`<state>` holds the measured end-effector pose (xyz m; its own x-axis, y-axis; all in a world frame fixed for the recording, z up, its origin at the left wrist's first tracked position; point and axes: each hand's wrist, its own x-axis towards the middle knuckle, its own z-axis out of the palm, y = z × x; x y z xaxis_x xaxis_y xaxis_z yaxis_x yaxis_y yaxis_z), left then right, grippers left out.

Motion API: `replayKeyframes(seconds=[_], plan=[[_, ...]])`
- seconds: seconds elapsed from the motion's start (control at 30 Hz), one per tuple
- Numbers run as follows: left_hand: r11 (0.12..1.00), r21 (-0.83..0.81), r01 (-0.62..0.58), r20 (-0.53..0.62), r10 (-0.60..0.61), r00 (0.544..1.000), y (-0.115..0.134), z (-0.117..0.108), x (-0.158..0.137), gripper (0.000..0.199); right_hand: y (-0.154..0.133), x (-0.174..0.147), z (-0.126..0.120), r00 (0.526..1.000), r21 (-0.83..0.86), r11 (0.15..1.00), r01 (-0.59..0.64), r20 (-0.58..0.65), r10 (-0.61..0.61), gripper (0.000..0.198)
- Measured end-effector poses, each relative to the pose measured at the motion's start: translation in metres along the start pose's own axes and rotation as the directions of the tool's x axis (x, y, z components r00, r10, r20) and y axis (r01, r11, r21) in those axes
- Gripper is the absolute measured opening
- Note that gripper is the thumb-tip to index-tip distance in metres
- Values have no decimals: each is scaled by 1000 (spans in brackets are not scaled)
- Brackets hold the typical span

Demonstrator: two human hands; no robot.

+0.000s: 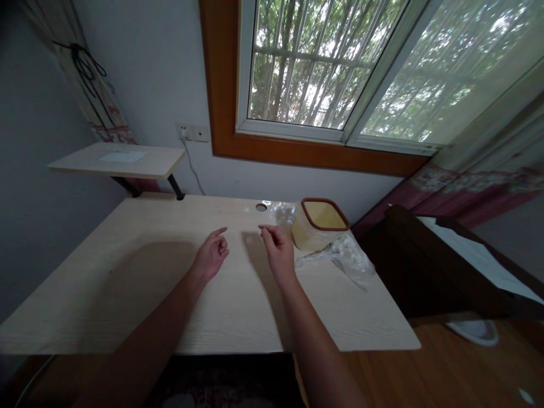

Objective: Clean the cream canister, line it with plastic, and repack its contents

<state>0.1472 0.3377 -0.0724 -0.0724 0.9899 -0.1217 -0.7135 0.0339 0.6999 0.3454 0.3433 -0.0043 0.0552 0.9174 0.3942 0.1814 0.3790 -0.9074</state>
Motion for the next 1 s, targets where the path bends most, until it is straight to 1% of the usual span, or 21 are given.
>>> replayKeyframes(seconds=[0.03,0.07,0.1,0.17,0.23,0.3,0.4,0.47,0.53,0.63,0.73,0.9,0.97,1.0], plan=[[998,58,0,-10,1,1000,-4,0,1,37,-7,4,-16,993,-162,980,117,-15,-121,25],[994,109,-7,-4,8,1000,-7,-1,2,34,-13,9,-32,977,-304,931,203,-1,-213,25],[988,152,-19,13,17,1000,-9,-1,2,32,-18,14,-47,957,-414,874,255,-20,-289,26],[976,214,-45,53,34,998,-13,-1,0,29,-22,25,-76,926,-568,771,287,-42,-376,28],[963,263,-55,64,40,997,-14,-1,-1,27,-18,37,-100,904,-676,681,283,-49,-425,31],[955,293,-52,61,36,997,-14,-1,-1,26,-8,48,-120,899,-792,545,277,14,-437,35],[951,305,-54,70,34,997,-15,-3,-1,26,7,57,-135,929,-875,387,290,160,-333,40],[951,303,-56,75,35,997,-15,-3,-1,25,13,58,-137,943,-902,322,287,207,-261,41],[953,297,-55,73,35,997,-15,-4,-1,24,14,54,-132,954,-924,282,260,201,-222,42],[956,289,-52,68,33,997,-15,-4,0,24,9,47,-118,960,-934,261,244,194,-204,41],[956,289,-53,73,33,997,-15,-4,1,24,2,38,-100,951,-912,291,289,238,-199,38],[948,308,-79,89,54,995,-15,-6,0,27,-9,20,-65,919,-819,420,392,329,-217,30],[918,367,-151,94,125,988,-16,-6,0,31,-13,13,-50,907,-755,502,422,353,-231,26],[893,401,-204,102,178,979,-17,-6,0,37,-15,10,-43,901,-717,547,432,362,-237,24]])
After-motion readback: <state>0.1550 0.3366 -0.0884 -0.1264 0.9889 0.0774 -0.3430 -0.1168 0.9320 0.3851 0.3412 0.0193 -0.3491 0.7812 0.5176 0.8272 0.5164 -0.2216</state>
